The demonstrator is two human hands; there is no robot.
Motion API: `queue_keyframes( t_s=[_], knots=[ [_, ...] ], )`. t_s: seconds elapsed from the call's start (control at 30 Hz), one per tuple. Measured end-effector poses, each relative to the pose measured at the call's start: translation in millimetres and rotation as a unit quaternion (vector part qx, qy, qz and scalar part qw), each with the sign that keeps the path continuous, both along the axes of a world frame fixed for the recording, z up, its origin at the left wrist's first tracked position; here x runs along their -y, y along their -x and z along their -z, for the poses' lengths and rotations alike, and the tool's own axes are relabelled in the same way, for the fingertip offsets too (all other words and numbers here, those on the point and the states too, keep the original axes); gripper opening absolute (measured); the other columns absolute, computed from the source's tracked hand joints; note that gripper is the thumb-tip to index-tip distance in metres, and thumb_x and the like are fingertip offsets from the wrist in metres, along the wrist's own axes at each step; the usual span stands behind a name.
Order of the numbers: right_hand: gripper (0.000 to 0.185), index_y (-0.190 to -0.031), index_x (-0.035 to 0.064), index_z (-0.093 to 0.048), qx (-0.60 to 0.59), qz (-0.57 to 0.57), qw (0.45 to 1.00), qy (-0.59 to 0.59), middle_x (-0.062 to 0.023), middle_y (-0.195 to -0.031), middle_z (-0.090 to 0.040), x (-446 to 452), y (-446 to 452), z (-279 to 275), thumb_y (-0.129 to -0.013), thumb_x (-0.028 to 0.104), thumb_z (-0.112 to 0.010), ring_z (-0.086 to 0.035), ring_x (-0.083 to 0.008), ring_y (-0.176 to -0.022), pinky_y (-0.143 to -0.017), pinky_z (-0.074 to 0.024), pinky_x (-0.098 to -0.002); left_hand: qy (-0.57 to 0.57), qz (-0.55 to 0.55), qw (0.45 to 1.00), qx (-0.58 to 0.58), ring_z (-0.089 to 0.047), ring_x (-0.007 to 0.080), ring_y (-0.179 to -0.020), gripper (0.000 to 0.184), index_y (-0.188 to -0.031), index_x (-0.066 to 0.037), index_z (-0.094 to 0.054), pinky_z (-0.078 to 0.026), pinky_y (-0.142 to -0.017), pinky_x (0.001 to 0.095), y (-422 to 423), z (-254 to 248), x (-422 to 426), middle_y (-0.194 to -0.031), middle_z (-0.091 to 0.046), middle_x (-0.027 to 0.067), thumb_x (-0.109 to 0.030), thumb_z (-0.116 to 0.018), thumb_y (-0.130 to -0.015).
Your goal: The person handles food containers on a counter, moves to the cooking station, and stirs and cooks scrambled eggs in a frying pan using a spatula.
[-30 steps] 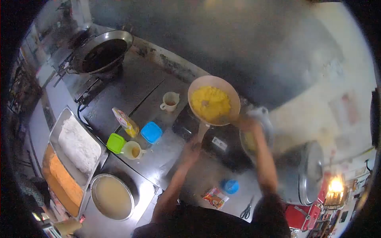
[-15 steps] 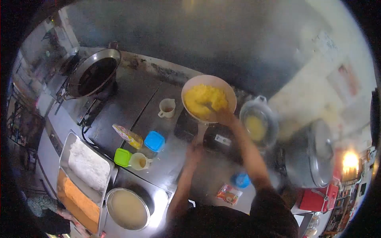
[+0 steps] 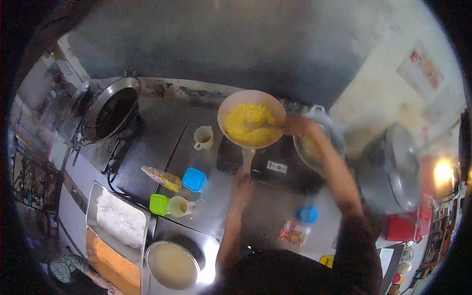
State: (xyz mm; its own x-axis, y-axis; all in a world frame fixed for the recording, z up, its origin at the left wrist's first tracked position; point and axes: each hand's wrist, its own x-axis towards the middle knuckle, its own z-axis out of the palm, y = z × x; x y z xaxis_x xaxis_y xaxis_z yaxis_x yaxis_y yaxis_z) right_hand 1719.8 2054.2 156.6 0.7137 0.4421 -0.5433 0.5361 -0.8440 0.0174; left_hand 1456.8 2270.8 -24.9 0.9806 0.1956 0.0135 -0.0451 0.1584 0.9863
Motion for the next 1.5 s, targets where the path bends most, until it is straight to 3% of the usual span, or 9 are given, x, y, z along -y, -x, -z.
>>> queue_keyframes(
  t_s=[0.13,0.23,0.43,0.63,0.8,1.23,1.33,1.37,1.5],
  knots=[
    [0.033,-0.103,0.0004,-0.069,0.076,-0.056,0.981,-0.171,-0.0209,-0.087,-0.070,60,41,-39,-0.084,0.026,-0.061,-0.067,-0.0393,-0.081,-0.079,-0.0536,-0.0464,0.305,0.038,0.938,-0.162,-0.059,0.0172,-0.089,0.052,-0.142,-0.004,-0.044,-0.052,-0.074,0.0351,2,1,-14,-0.102,-0.062,0.0068,-0.016,-0.062,-0.095],
    [0.031,-0.100,-0.0016,-0.069,0.208,-0.034,0.977,-0.017,-0.0231,-0.098,-0.068,52,100,-39,-0.084,0.023,-0.058,-0.067,-0.0373,-0.090,-0.080,-0.0529,-0.0478,-0.127,0.059,0.988,-0.068,-0.060,0.0200,-0.089,0.054,-0.145,-0.005,-0.041,-0.052,-0.073,0.0379,-5,18,-13,-0.105,-0.063,0.0088,-0.015,-0.061,-0.095],
    [0.036,-0.121,0.0005,-0.059,0.256,-0.015,0.896,-0.364,-0.0257,-0.112,-0.064,-51,99,85,-0.087,0.010,-0.051,-0.062,-0.0396,-0.107,-0.093,-0.0476,-0.0514,-0.046,-0.027,0.986,-0.156,-0.063,0.0282,-0.103,0.050,-0.136,-0.005,-0.052,-0.054,-0.082,0.0413,2,-52,0,-0.123,-0.062,0.0176,-0.012,-0.062,-0.087],
    [0.041,-0.127,0.0045,-0.056,0.211,0.118,0.909,-0.340,-0.0253,-0.116,-0.063,-74,37,60,-0.088,0.015,-0.052,-0.062,-0.0401,-0.108,-0.094,-0.0482,-0.0516,-0.485,0.106,0.863,-0.097,-0.059,0.0185,-0.097,0.047,-0.140,-0.008,-0.052,-0.051,-0.075,0.0321,-7,4,-26,-0.117,-0.062,0.0125,-0.014,-0.055,-0.094],
    [0.043,-0.130,0.0074,-0.056,0.227,0.106,0.910,-0.330,-0.0250,-0.120,-0.063,-78,49,75,-0.089,0.021,-0.054,-0.062,-0.0395,-0.109,-0.094,-0.0487,-0.0517,0.002,-0.021,0.970,-0.243,-0.060,0.0158,-0.077,0.046,-0.135,-0.004,-0.056,-0.050,-0.064,0.0307,-2,-93,-7,-0.100,-0.064,0.0080,-0.016,-0.060,-0.091],
    [0.038,-0.125,0.0091,-0.059,0.241,0.179,0.887,-0.350,-0.0226,-0.107,-0.068,-49,107,67,-0.090,0.022,-0.058,-0.068,-0.0415,-0.089,-0.077,-0.0558,-0.0504,0.094,-0.056,0.986,-0.128,-0.061,0.0179,-0.092,0.041,-0.128,0.001,-0.057,-0.051,-0.073,0.0318,-8,-16,-18,-0.116,-0.064,0.0135,-0.019,-0.061,-0.092],
    [0.056,-0.140,0.0104,-0.049,0.181,0.216,0.882,-0.377,-0.0283,-0.109,-0.064,-14,200,-12,-0.086,0.014,-0.060,-0.063,-0.0409,-0.103,-0.090,-0.0513,-0.0492,-0.613,-0.084,0.749,0.237,-0.061,0.0170,-0.088,0.047,-0.132,0.002,-0.055,-0.049,-0.071,0.0322,-6,12,-46,-0.104,-0.065,0.0099,-0.021,-0.063,-0.091],
    [0.052,-0.137,0.0085,-0.053,0.206,0.225,0.869,-0.390,-0.0274,-0.109,-0.064,1,230,-20,-0.085,0.013,-0.062,-0.063,-0.0408,-0.103,-0.090,-0.0504,-0.0489,-0.346,-0.044,0.937,0.023,-0.060,0.0163,-0.087,0.051,-0.135,0.001,-0.053,-0.049,-0.069,0.0324,2,-42,-37,-0.101,-0.065,0.0084,-0.021,-0.065,-0.090],
    [0.050,-0.131,0.0039,-0.058,0.216,0.211,0.874,-0.380,-0.0211,-0.114,-0.065,95,389,25,-0.083,0.013,-0.067,-0.061,-0.0398,-0.104,-0.091,-0.0483,-0.0456,0.028,-0.031,0.994,-0.098,-0.060,0.0161,-0.084,0.060,-0.141,-0.002,-0.049,-0.049,-0.064,0.0338,1,4,-57,-0.098,-0.065,0.0063,-0.021,-0.068,-0.088]
  ],
)
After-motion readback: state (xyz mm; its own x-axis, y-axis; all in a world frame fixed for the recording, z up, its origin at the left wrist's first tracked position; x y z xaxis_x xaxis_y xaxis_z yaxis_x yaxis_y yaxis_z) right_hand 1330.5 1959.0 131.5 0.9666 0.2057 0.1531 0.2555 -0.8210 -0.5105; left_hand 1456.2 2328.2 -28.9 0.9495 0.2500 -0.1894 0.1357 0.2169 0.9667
